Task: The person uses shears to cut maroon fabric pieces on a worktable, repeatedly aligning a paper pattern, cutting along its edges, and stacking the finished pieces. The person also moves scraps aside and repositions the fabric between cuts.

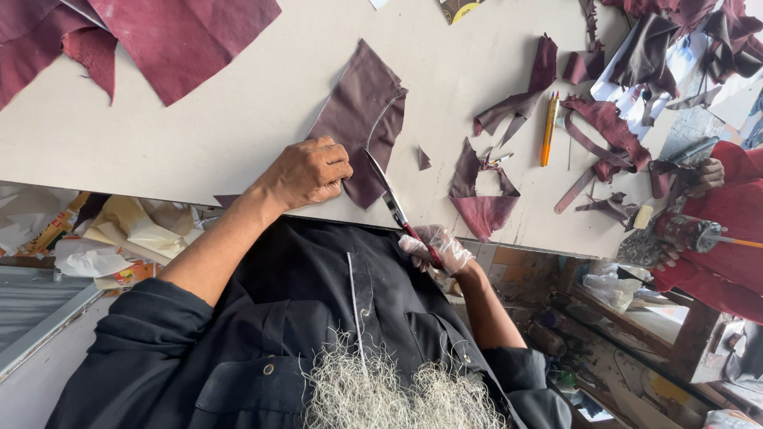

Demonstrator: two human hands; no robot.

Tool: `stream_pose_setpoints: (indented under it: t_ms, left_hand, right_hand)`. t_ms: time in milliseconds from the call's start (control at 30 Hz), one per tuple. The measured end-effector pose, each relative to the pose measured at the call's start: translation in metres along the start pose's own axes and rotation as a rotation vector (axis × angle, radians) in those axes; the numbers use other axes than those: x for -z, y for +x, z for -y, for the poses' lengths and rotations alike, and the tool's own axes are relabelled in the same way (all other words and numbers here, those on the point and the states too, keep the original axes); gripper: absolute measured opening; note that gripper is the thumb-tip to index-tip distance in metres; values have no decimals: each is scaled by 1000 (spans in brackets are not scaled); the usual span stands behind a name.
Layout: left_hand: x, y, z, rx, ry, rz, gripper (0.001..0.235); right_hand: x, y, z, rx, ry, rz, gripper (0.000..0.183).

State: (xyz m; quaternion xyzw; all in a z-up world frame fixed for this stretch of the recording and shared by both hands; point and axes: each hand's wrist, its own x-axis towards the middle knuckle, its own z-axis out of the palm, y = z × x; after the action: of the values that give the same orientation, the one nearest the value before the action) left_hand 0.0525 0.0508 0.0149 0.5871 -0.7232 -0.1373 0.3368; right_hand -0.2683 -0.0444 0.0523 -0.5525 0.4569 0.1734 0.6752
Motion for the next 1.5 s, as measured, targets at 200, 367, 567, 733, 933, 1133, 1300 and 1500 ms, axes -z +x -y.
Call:
stream_pose_setpoints:
  t_ms: [200, 367, 567, 733, 933, 1133, 1300, 1500]
  left_hand:
    - [3, 1, -2, 58, -68, 6, 8]
    - [1, 0, -3, 65, -75, 8, 9]
    - [2, -1, -10, 136, -212, 21, 10]
    - [2, -6, -15, 115, -295, 51, 10]
    - [4, -4, -9, 88, -358, 58, 10]
    - [7, -2, -4, 74, -427, 73, 12]
    - [8, -3, -4, 103, -540, 83, 11]
    - [6, -1, -7, 125, -606, 108, 10]
  right_hand:
    - [-31, 1, -17, 53, 122, -66, 41]
    - [-50, 1, -34, 49, 31, -156, 38]
    - [-63, 20, -39, 77, 315, -137, 29]
    - [-66, 40, -35, 41, 273, -191, 33]
    - [-66, 43, -21, 87, 72, -216, 40]
    - [-84, 39, -2, 16, 166, -303, 37]
    - [-109, 30, 6, 1, 341, -374, 34]
    - [-113, 30, 0, -26, 377, -395, 36]
